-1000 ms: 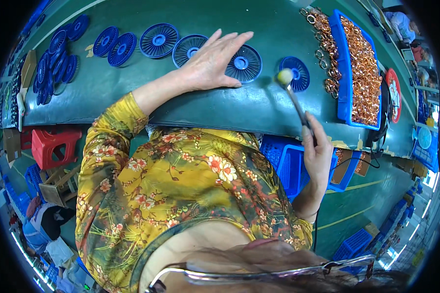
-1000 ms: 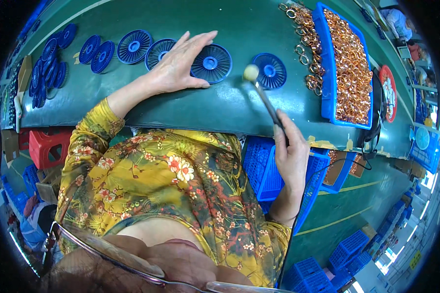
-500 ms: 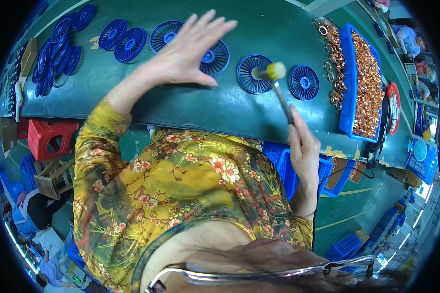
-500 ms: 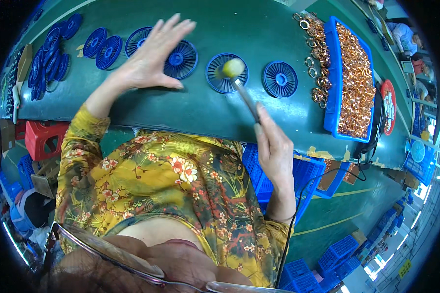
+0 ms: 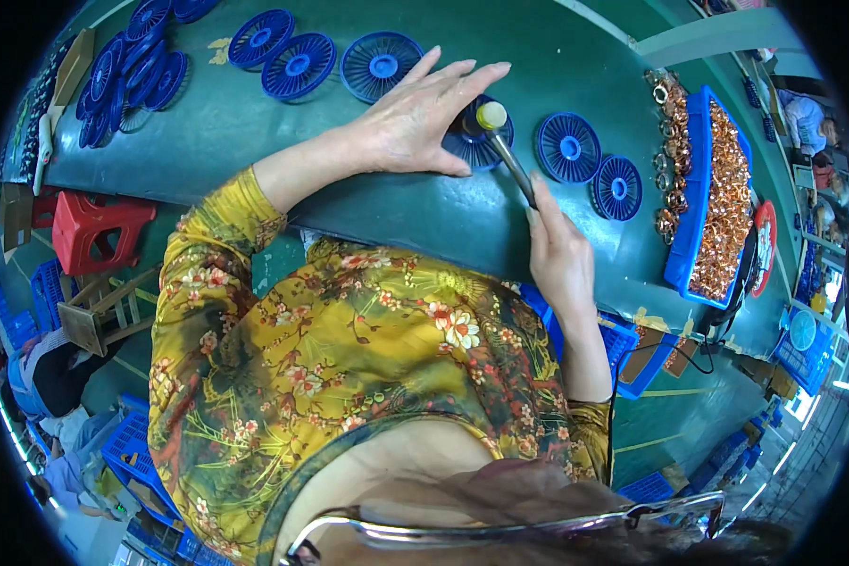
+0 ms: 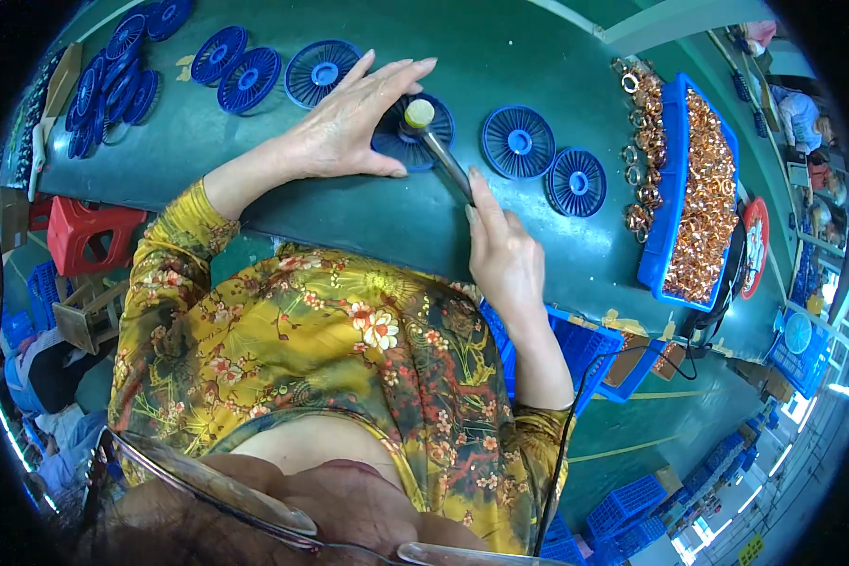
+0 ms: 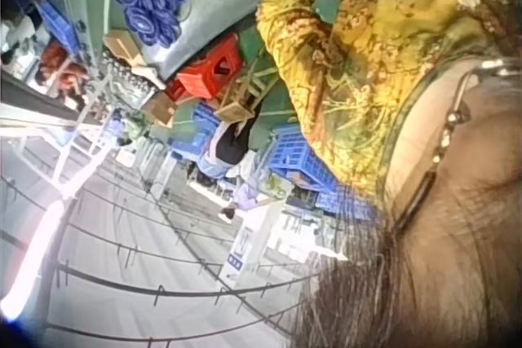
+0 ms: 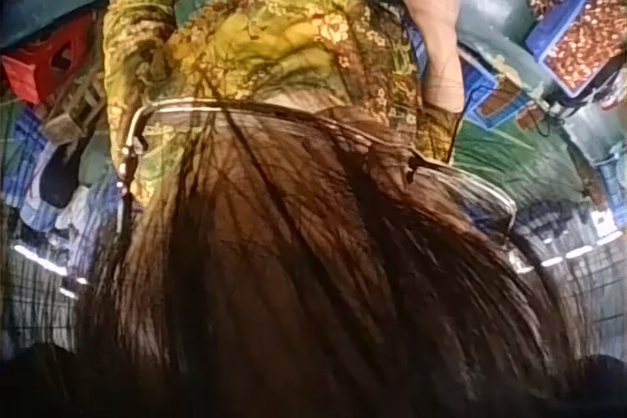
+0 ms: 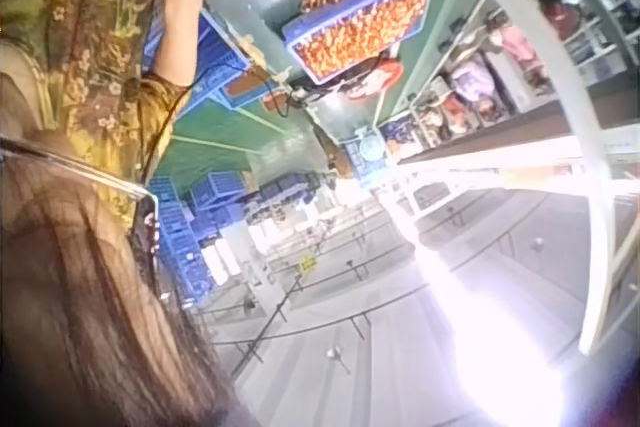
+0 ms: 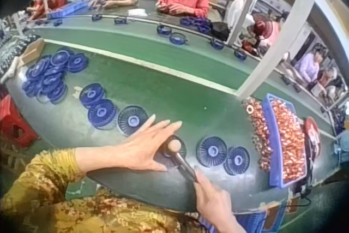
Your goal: The recorder is assembling small copper components into blue plastic fan blades at an assembly line.
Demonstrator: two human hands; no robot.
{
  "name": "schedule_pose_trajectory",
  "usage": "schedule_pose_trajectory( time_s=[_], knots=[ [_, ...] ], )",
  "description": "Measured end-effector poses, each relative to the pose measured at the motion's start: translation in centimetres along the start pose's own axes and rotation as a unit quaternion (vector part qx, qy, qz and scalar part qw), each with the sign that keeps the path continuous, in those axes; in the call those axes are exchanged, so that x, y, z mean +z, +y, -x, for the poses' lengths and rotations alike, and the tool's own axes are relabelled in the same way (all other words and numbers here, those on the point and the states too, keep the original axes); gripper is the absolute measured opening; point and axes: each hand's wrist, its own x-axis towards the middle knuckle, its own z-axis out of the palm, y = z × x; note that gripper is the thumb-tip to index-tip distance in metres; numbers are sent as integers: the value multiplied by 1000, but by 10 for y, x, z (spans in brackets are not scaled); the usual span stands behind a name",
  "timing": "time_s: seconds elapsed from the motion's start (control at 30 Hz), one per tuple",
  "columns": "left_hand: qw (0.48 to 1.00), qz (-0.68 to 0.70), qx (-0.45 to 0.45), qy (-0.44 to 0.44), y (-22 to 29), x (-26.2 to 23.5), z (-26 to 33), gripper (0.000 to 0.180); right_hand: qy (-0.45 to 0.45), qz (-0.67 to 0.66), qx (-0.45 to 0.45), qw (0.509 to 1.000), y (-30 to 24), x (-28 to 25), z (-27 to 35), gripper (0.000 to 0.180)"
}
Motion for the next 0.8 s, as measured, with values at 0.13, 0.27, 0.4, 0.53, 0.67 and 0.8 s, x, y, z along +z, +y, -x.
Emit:
schedule_pose_trajectory(
  time_s=[0.13,0.27,0.4,0.53,0.67,0.8],
  knots=[
    [992,-117,5,40,-28,-39,14,116,29,-67,-48,996,0,-12,15,43],
    [985,-154,-41,60,-54,-54,30,110,-54,-67,-89,992,1,-6,25,42],
    [995,-80,-16,49,-38,-34,30,105,20,-66,-29,997,-4,-11,5,37],
    [998,-15,-22,57,-22,-15,35,110,113,-184,-99,971,-22,-19,-8,38],
    [998,19,-41,45,-18,-17,31,111,19,8,-83,996,-23,18,-29,37],
    [985,-153,-12,84,-35,-51,45,110,10,-10,-78,997,-19,4,-25,39]
  ],
)
